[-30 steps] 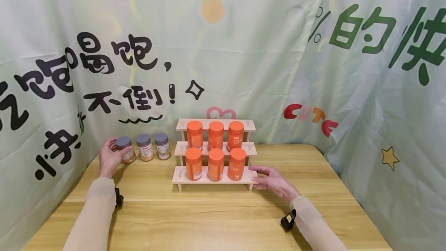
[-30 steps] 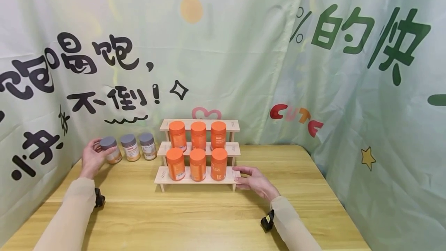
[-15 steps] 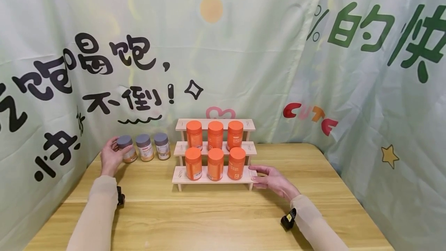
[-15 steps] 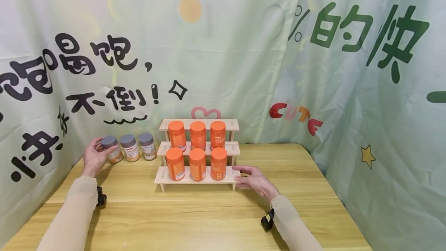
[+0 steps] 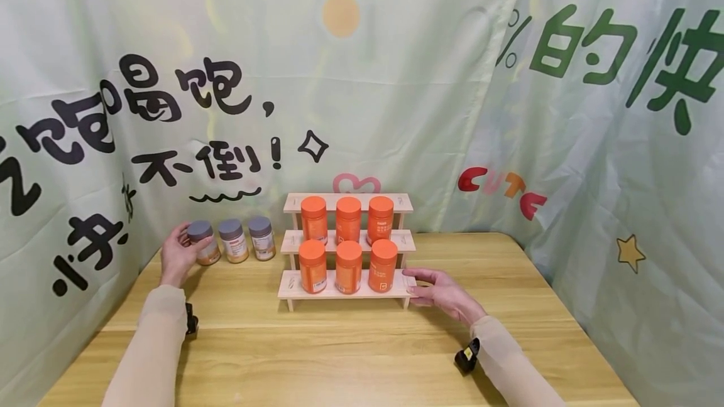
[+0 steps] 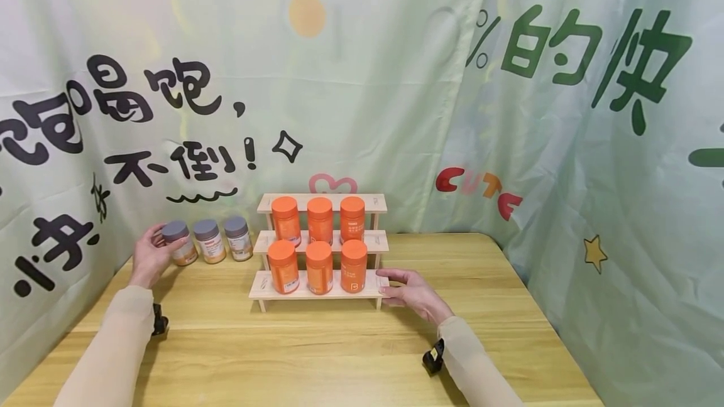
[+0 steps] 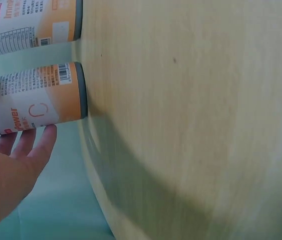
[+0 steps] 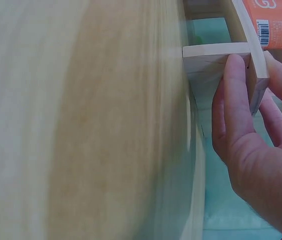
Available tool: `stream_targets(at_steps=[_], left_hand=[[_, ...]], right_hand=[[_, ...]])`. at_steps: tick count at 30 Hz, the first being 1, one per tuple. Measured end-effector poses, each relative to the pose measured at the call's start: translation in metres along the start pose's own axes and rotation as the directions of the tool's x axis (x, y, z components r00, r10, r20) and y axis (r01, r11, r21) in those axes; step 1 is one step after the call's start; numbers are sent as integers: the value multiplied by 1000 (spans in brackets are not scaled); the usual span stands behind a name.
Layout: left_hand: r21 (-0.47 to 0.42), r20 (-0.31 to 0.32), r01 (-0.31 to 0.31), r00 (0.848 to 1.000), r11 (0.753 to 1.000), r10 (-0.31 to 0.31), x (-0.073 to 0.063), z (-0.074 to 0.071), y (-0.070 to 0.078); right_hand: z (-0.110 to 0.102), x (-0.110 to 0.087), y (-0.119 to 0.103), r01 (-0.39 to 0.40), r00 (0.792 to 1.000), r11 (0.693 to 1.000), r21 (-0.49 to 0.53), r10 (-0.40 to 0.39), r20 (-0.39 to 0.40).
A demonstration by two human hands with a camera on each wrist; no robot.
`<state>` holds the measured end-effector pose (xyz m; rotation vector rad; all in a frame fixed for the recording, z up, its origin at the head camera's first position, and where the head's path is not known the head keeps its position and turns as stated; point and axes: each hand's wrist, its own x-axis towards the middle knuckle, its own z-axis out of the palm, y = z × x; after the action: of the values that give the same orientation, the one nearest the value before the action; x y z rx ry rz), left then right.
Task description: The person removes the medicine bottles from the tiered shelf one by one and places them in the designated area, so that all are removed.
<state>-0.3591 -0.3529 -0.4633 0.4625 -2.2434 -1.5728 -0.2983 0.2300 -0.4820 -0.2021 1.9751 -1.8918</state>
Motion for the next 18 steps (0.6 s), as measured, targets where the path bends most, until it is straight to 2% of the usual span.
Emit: stream_targets(at_steps=[7,12,18], left_hand=[[-35,-7,34,999,999,-34,-2,-4,9],[-60,-86,45,995,997,-50,-5,-6,19],[-84,-193,8,981,996,-24,-9,-7,24]], right_hand=[[0,-1,0,4,1000,1000,0,-4,3],[0,-1,-1,3,1000,1000,-1,-3,-2],[1,-1,-1,5,1000,1000,-4,-5,0]])
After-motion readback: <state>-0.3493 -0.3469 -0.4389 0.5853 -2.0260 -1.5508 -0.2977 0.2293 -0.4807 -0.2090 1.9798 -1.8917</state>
